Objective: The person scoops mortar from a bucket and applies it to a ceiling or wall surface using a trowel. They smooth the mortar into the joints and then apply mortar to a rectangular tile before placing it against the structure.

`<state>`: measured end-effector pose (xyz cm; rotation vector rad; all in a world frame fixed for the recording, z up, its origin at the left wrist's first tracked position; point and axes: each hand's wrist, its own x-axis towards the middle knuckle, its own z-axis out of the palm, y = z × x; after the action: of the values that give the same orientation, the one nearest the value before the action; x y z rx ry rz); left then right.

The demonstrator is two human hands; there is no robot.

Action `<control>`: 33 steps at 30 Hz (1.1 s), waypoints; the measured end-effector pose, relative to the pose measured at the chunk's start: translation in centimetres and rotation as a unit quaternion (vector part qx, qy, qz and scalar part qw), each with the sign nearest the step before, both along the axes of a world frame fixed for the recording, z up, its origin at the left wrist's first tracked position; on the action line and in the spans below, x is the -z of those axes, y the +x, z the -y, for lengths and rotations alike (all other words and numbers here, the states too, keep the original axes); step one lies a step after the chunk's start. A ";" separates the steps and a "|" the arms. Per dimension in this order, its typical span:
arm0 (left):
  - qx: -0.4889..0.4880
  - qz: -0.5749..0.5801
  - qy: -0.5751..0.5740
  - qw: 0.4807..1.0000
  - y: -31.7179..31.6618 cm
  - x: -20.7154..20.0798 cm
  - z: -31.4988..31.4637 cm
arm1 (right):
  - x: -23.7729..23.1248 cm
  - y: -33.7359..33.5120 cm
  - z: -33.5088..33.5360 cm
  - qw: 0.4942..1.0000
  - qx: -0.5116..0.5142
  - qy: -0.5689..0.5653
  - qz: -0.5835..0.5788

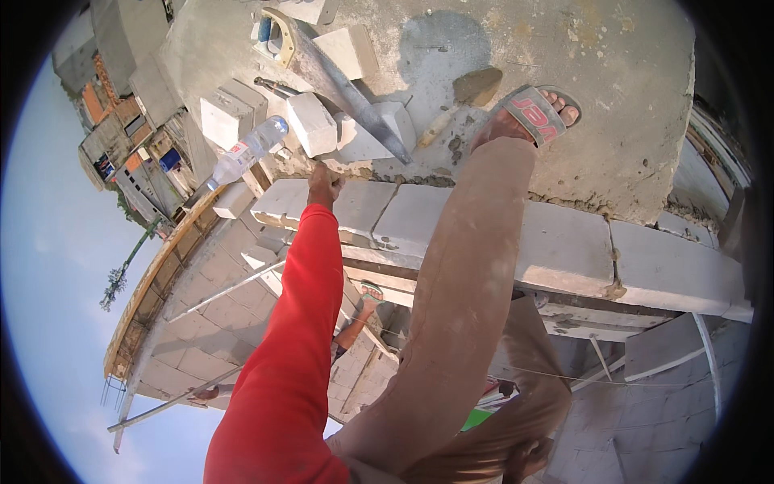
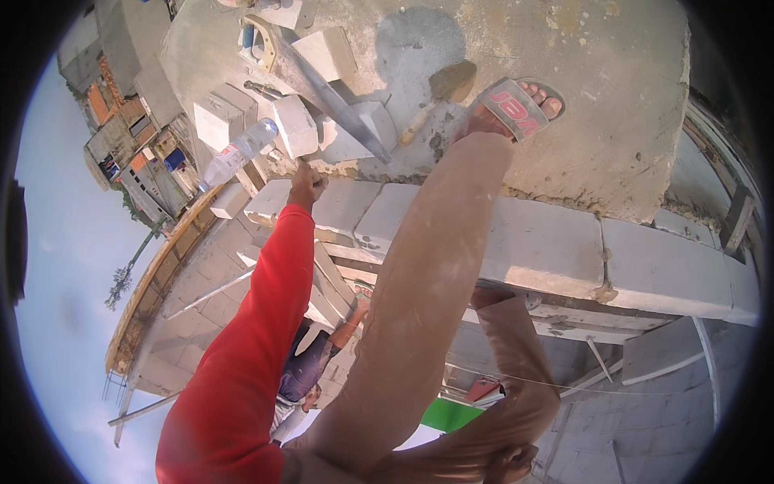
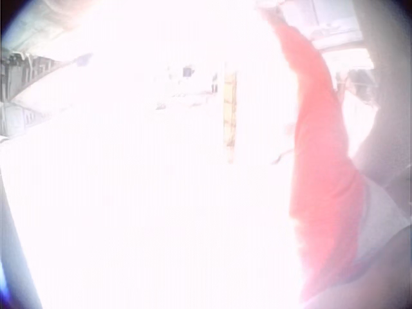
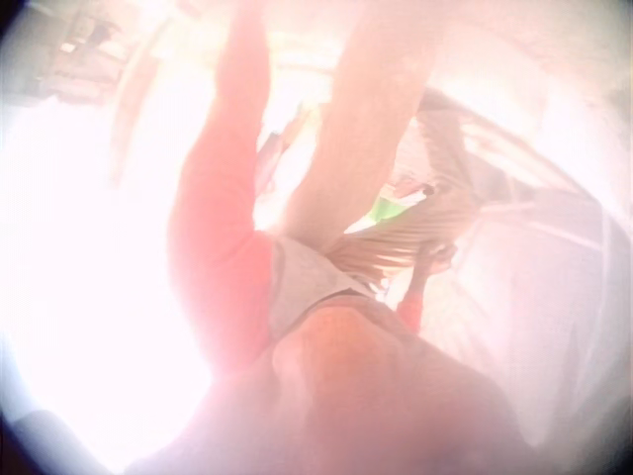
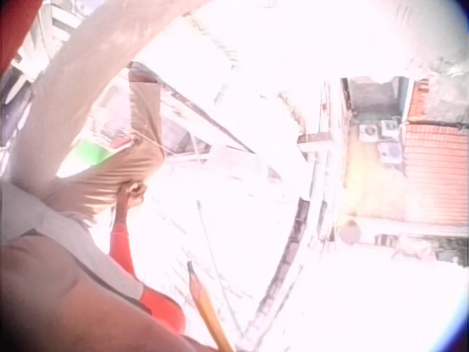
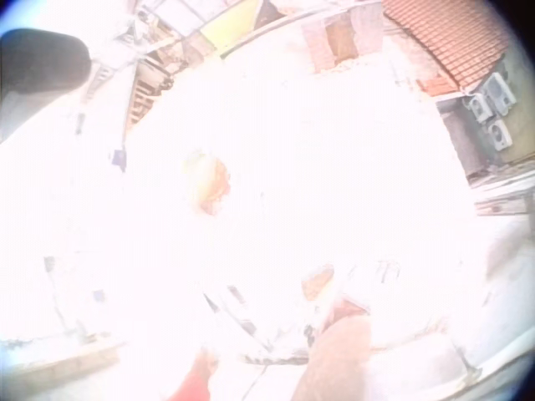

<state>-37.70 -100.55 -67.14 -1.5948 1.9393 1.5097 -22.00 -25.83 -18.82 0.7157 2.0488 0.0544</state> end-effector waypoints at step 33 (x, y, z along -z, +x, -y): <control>-0.176 -0.110 0.336 0.919 -40.2 -16.6 -18.1 | 8.4 -37.1 14.5 0.827 0.438 -0.335 -0.110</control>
<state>-77.89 -82.46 -50.58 -1.5269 1.0216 2.2544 -59.11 -40.37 -27.25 1.1467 1.5708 -1.2582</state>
